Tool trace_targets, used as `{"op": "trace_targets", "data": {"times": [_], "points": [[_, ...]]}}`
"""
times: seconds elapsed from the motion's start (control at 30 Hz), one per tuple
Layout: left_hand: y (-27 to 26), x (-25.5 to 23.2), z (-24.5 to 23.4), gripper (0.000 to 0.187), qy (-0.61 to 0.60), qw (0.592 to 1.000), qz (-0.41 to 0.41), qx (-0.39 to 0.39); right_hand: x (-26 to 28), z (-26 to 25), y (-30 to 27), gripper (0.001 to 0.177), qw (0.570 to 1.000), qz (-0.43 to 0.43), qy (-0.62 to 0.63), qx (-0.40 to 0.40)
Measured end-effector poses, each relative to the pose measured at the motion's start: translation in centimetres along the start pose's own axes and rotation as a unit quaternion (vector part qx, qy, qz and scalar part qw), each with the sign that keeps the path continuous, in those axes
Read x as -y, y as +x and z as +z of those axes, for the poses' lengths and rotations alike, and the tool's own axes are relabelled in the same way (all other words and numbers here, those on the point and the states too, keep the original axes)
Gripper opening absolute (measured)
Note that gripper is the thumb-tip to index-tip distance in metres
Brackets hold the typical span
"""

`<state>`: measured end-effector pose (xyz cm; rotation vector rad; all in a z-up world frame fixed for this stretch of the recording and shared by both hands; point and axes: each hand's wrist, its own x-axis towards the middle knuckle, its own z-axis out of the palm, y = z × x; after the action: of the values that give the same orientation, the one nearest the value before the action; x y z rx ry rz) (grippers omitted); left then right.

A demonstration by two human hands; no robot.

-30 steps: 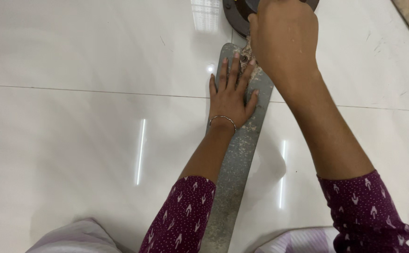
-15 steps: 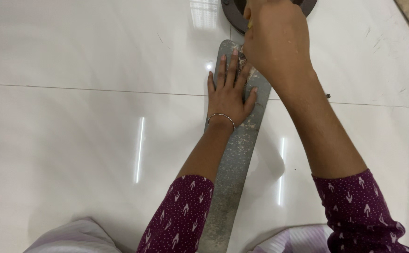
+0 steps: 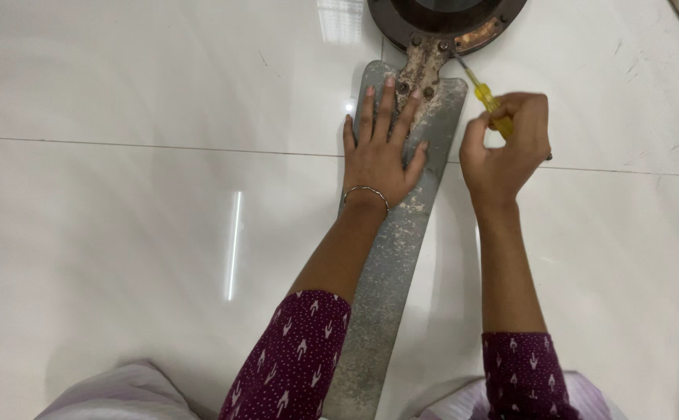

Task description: The person attaches ceiling fan blades to the motor housing using a screwdriver. They secure each blade with screws, then wipe the motor housing with a cloth.

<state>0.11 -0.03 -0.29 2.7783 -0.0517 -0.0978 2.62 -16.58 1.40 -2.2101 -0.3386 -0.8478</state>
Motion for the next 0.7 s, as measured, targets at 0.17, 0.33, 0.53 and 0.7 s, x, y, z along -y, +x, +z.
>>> {"op": "trace_targets", "data": {"times": [0.17, 0.33, 0.53, 0.7], "points": [[0.2, 0.1, 0.2, 0.069, -0.002, 1.0, 0.001, 0.005, -1.7, -1.5, -3.8, 0.021, 0.99, 0.094, -0.094, -0.037], [0.3, 0.2, 0.2, 0.07, 0.004, 1.0, 0.007, -0.005, -1.9, -1.3, -3.8, 0.031, 0.966, 0.136, -0.219, 0.011], [0.0, 0.1, -0.3, 0.07, 0.01, 1.0, 0.008, 0.008, 0.5, 0.1, -3.6, 0.024, 0.938, -0.006, -0.346, 0.037], [0.2, 0.1, -0.7, 0.072, 0.005, 1.0, 0.013, 0.007, 1.9, 1.1, -4.2, 0.026, 0.979, 0.085, -0.14, 0.122]]}}
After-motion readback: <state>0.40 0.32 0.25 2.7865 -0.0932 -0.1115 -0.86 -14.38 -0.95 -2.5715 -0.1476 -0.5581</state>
